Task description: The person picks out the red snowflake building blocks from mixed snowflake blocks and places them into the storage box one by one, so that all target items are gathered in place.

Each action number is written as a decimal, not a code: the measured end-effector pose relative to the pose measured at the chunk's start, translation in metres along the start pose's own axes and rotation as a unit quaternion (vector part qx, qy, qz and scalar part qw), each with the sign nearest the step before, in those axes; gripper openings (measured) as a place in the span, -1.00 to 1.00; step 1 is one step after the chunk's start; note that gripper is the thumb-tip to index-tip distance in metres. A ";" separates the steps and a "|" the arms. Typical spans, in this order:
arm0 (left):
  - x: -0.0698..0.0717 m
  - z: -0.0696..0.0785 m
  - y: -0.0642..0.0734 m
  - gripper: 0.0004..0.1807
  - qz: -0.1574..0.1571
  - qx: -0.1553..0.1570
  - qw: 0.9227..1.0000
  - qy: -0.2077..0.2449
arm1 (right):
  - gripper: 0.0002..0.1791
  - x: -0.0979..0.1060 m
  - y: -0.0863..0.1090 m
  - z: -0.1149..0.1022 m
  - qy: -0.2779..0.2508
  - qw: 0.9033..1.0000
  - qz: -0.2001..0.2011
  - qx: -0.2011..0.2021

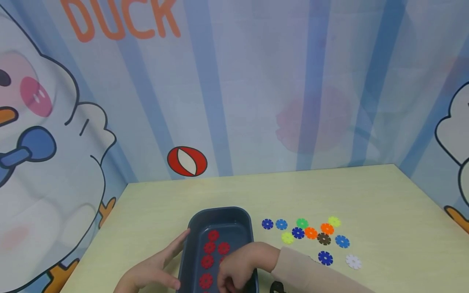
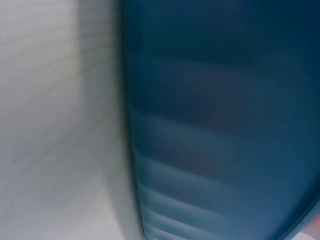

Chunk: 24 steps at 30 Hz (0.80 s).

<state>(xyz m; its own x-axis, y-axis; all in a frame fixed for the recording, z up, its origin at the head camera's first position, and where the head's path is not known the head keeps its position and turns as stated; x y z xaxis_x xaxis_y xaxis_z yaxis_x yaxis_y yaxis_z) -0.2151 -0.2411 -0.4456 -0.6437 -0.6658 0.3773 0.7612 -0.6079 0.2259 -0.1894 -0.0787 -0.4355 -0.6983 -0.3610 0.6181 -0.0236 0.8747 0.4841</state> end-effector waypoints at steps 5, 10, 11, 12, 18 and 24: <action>0.000 0.001 0.001 0.18 -0.002 0.001 1.000 0.000 | -0.77 0.004 0.004 -0.001 -0.008 1.000 0.016 0.006; 0.001 0.001 0.002 0.17 -0.003 0.003 1.000 0.001 | -0.79 0.015 0.018 -0.004 -0.062 0.996 0.061 0.019; 0.001 0.002 0.002 0.18 -0.004 0.004 1.000 0.002 | -0.78 0.018 0.022 -0.005 -0.072 0.994 0.076 0.026; 0.001 0.002 0.002 0.19 -0.006 -0.003 1.000 0.001 | -0.77 0.022 0.028 -0.006 -0.089 0.991 0.093 0.035; 0.004 0.005 0.002 0.28 -0.013 -0.033 0.999 -0.003 | -0.71 0.041 0.072 -0.007 -0.142 0.964 0.202 0.103; 0.020 0.019 0.001 0.23 -0.017 -0.038 0.999 -0.034 | -0.63 0.052 0.132 0.012 -0.103 0.939 0.320 0.069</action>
Point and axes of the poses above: each hand's wrist, its own y-axis away from the middle knuckle, its own x-axis out of the back of the hand, z = x × y, the point moved 7 cm from there along -y, towards the middle knuckle, and after that the axes turned 4 degrees about -y, right-handed, at the moved point
